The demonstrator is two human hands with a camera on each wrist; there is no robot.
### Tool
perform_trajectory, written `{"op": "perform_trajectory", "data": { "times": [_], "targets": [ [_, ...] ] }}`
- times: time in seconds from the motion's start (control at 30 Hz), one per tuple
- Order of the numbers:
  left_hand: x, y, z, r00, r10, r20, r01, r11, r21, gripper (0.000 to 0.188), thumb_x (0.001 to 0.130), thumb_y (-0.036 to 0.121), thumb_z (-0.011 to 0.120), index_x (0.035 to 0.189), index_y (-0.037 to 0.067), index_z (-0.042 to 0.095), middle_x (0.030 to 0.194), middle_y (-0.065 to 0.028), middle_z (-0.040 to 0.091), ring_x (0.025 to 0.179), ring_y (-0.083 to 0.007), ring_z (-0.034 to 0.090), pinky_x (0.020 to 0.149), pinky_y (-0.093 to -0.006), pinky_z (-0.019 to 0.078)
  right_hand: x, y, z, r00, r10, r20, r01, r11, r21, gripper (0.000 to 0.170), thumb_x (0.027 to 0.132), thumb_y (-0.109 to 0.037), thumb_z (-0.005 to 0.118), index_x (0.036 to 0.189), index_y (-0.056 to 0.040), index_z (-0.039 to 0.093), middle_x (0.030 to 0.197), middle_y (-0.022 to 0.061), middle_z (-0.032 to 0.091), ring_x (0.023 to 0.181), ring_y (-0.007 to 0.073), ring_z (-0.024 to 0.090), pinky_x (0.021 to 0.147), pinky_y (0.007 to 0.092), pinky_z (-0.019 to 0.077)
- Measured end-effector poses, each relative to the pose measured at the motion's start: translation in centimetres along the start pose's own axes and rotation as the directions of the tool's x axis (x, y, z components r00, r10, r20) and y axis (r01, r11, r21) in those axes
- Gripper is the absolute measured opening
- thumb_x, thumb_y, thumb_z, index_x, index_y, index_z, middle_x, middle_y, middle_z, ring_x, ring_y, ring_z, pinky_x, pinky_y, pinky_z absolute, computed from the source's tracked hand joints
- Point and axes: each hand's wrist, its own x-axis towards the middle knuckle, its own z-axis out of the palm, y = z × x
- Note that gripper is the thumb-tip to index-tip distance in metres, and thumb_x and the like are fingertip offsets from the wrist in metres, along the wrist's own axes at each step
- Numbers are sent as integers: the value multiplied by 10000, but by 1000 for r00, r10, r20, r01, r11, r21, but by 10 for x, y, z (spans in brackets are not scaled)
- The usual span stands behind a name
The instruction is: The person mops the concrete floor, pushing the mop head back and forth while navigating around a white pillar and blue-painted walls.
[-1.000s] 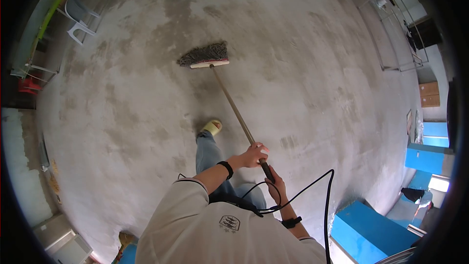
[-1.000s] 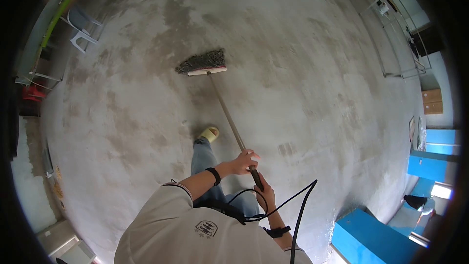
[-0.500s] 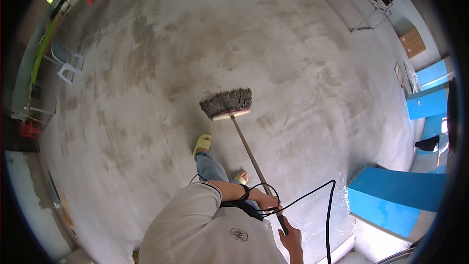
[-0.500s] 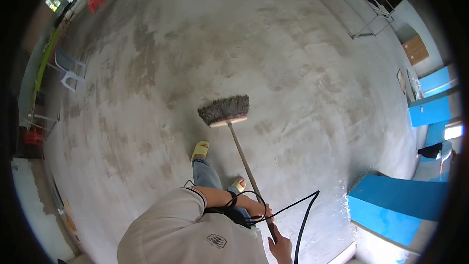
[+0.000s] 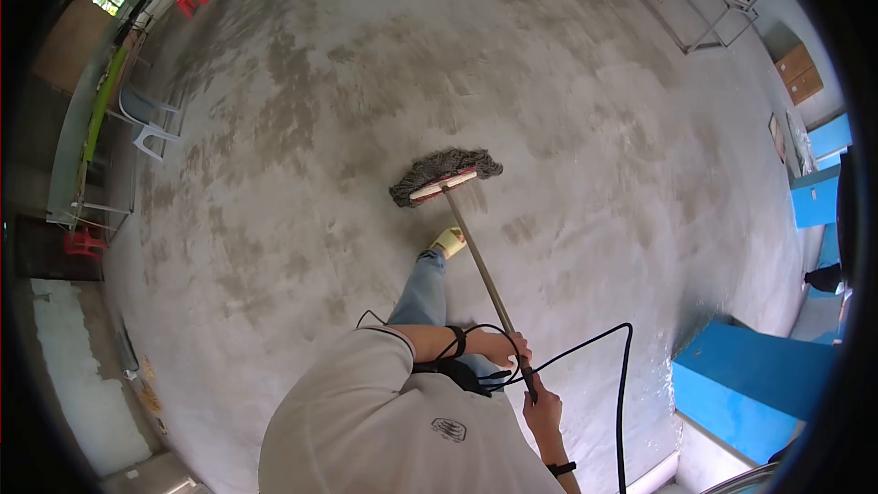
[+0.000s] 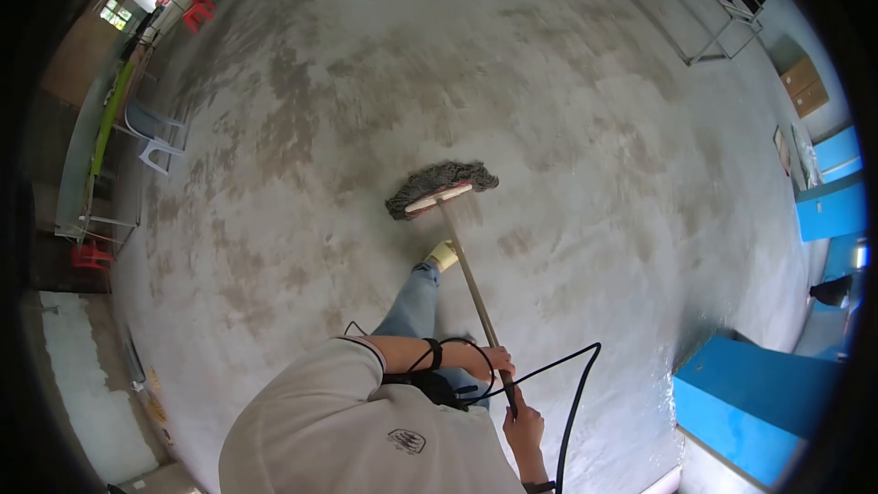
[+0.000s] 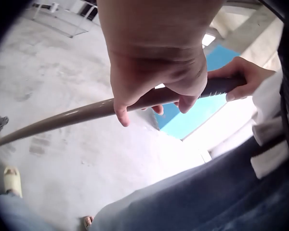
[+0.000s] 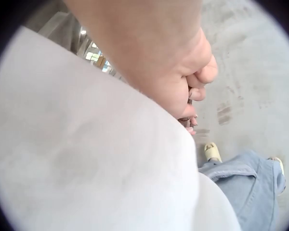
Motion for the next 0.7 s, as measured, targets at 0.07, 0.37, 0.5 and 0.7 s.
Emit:
{"op": "perform_trajectory", "data": {
  "times": [0.07, 0.37, 0.5, 0.7],
  "targets": [
    [-4, -29, -35, 988, 37, -148, -37, 999, 2, 329, 691, 215, 719, 988, 147, 594, 936, -97, 601, 971, -354, 550, 857, -474, 426, 47, -21, -8, 1000, -19, 3, 19, 1000, -21, 615, 760, -113, 677, 1349, -180, 515, 669, 198, 629, 644, 411, 630, 580, 495, 500],
    [-120, -135, -244, 769, -404, -495, 500, 863, 74, 167, 637, 53, 630, 796, 105, 640, 1047, -162, 577, 1035, -365, 535, 909, -466, 445, 281, -172, 41, 945, -245, 218, 241, 970, 46, 790, 805, -123, 620, 1491, -167, 231, 761, 255, 636, 694, 454, 619, 617, 527, 486],
    [-147, -191, -289, 454, -549, -702, 699, 708, -102, 363, 706, 46, 656, 1039, 186, 695, 1320, -192, 438, 1230, -382, 442, 1048, -400, 372, 356, -216, 28, 904, -333, 268, 336, 941, 37, 792, 837, -172, 593, 1502, -157, 163, 776, 267, 641, 744, 473, 622, 678, 554, 488],
    [-92, -193, -333, 266, -810, -522, -115, 511, -852, 357, 830, 274, 675, 1184, 223, 666, 1462, -246, 336, 1283, -362, 434, 1054, -370, 367, 376, -202, -77, 919, -288, 270, 306, 952, -25, 704, 864, -151, 573, 1481, -129, 234, 816, 256, 639, 790, 452, 622, 703, 528, 484]
  ]
}}
